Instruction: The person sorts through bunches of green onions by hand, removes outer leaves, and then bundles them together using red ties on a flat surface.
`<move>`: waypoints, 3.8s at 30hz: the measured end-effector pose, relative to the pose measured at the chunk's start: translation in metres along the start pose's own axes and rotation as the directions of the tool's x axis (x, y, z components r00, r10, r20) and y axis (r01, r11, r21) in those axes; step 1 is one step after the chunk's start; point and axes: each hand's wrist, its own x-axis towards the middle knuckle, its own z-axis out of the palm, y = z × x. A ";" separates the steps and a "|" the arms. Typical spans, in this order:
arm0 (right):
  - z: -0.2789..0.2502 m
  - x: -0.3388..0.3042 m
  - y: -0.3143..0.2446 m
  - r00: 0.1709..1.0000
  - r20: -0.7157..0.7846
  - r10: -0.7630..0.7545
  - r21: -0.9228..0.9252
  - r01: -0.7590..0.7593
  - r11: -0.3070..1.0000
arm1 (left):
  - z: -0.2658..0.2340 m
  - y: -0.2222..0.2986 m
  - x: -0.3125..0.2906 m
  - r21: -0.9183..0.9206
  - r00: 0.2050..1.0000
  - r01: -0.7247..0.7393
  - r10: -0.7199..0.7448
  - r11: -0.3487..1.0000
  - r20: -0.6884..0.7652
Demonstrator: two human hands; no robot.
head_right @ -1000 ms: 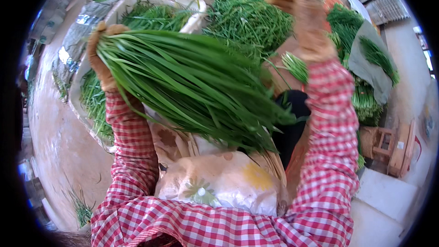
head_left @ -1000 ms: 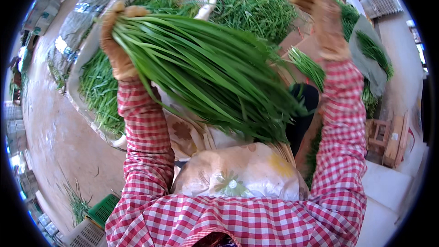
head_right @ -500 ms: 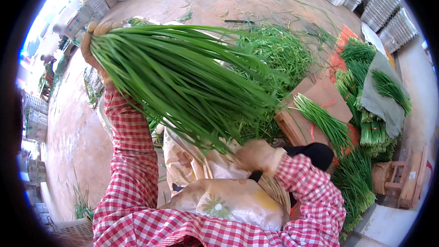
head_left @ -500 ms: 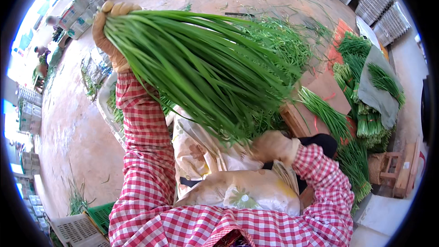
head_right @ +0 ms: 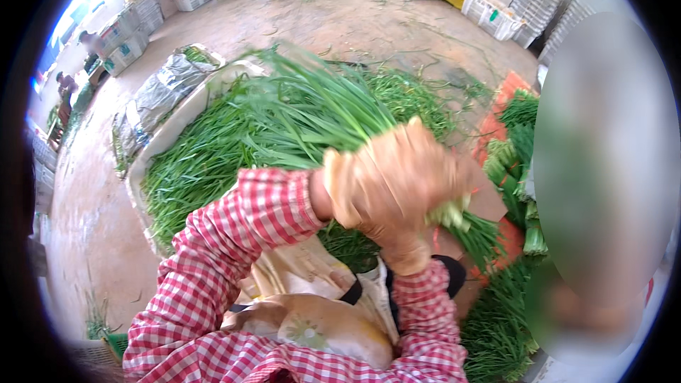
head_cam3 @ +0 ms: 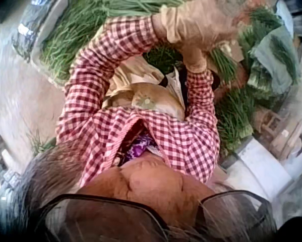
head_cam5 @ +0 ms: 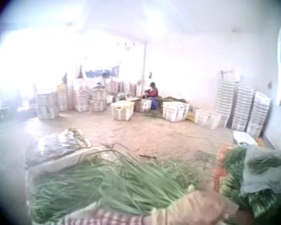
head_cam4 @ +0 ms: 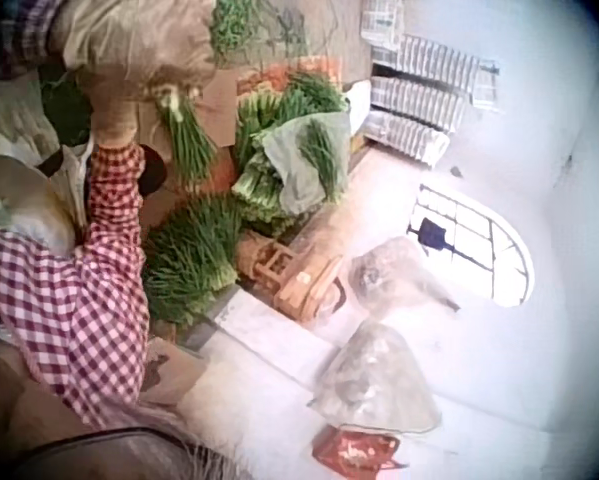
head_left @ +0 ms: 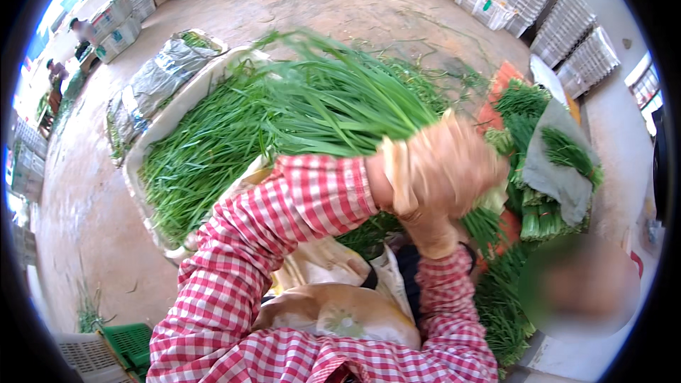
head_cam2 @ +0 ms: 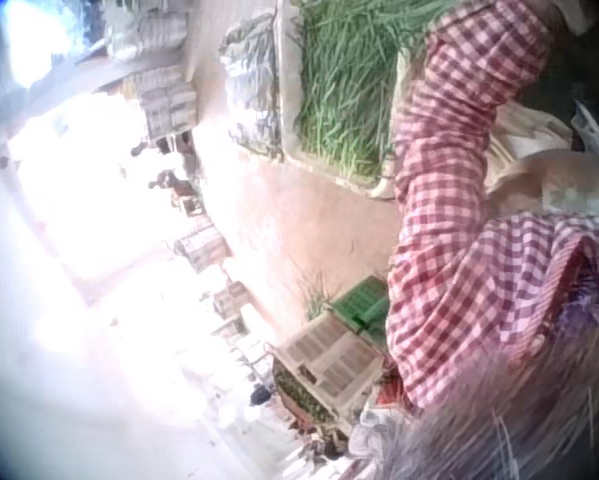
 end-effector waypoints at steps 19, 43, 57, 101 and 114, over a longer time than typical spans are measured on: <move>-0.055 0.107 0.023 0.680 -0.544 0.492 0.838 0.462 0.290 | -0.062 -0.019 0.018 -0.289 0.941 -0.008 -0.091 0.957 -0.327; 0.067 -0.097 0.173 0.743 0.546 0.387 -0.044 -0.436 0.899 | 0.092 -0.201 -0.159 0.162 0.481 0.877 -0.827 0.453 -0.292; 0.093 -0.125 0.155 0.746 0.459 0.482 0.055 -0.565 0.823 | 0.065 -0.195 -0.200 0.666 0.466 0.440 -0.787 0.602 0.404; 0.086 -0.106 0.167 0.504 0.534 0.679 -0.050 -0.783 0.620 | 0.207 -0.295 -0.023 0.762 0.883 0.153 -0.434 0.630 0.181; 0.109 -0.112 0.146 0.582 0.423 0.695 0.039 -0.777 0.628 | 0.201 -0.282 -0.035 0.752 0.821 0.193 -0.524 0.630 0.228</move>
